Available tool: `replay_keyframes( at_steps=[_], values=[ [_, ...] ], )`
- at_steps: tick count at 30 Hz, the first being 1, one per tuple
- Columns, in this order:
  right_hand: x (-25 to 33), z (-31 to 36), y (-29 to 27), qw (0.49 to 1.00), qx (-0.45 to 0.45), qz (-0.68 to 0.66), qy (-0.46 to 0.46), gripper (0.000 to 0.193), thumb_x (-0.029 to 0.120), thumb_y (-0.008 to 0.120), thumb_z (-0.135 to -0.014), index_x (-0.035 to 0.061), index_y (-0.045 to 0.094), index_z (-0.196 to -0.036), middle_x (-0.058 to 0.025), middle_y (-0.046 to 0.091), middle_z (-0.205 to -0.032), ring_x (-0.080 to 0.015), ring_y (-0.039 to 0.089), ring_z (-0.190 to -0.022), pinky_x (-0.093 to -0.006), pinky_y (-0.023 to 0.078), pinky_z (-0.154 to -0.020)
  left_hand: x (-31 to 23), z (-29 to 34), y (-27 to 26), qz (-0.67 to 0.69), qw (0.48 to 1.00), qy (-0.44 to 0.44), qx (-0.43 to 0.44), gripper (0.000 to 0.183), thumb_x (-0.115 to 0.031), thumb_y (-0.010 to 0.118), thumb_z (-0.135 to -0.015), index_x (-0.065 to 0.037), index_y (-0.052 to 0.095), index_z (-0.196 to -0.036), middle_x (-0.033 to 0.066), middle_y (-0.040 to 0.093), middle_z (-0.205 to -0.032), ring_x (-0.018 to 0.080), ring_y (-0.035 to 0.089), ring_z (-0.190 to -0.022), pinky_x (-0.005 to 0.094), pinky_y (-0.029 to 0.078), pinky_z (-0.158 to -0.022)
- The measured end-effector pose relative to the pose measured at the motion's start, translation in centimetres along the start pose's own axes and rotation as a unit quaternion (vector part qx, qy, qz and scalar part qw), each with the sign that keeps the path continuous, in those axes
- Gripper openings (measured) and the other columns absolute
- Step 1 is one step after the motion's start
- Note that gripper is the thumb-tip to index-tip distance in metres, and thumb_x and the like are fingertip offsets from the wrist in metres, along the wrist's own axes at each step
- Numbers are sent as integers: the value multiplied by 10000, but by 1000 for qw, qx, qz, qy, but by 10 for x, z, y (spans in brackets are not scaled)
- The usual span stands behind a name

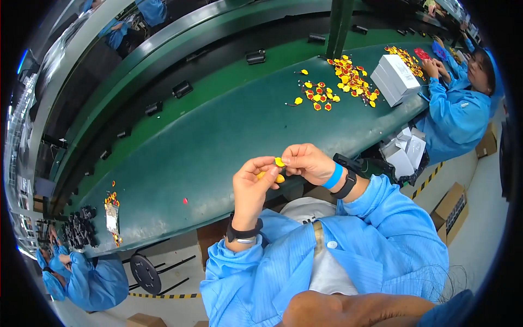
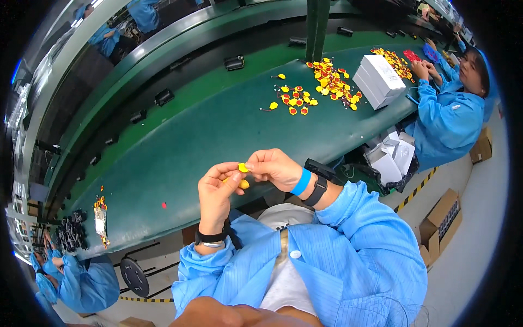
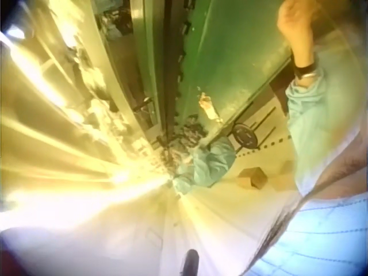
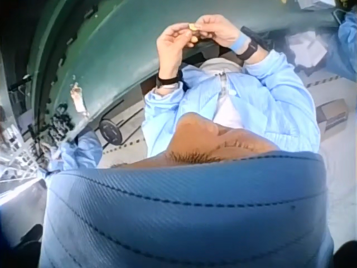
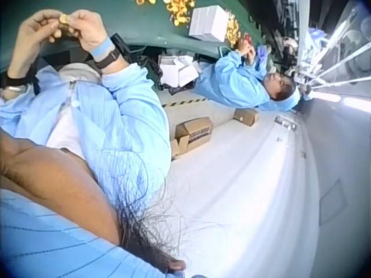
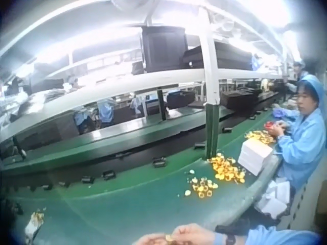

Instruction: Attaching small yellow and red plastic components to black plastic housings on a factory assembly line.

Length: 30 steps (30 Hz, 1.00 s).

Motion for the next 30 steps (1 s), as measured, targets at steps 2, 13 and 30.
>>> replay_keyframes(
  at_steps=[2, 13, 30],
  values=[
    [0, 0, -2, 1000, -18, 22, -3, 144, 187, 634, -854, 73, 597, -775, 29, 522, -636, -56, 427, -576, -195, 312, -530, 3, 1, -2, -29, 999, -21, -6, 167, -57, 636, -841, 17, 599, -986, 60, 647, -835, 98, 614, -702, 192, 485, -551],
    [-10, 4, 6, 999, 15, 9, 27, 141, 167, 632, -851, 55, 586, -777, 10, 533, -646, -68, 439, -552, -196, 314, -508, 9, 2, -13, -57, 998, -17, -19, 64, -66, 628, -835, -13, 607, -865, 41, 639, -761, 78, 593, -643, 176, 435, -515],
    [1, 0, -58, 997, -64, 16, -34, 170, 164, 644, -855, 34, 593, -758, 9, 514, -622, -47, 381, -499, -203, 313, -473, 80, 198, -292, -505, 780, -195, -314, 82, -62, 693, -718, -3, 637, -707, 75, 618, -611, 149, 575, -554, 289, 457, -522]
  ],
)
Point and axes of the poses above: each hand's wrist, its own z-axis away from the middle knuckle, its own y-axis out of the palm, x = y × z, the point moved 9 cm from there along -z, towards the middle knuckle
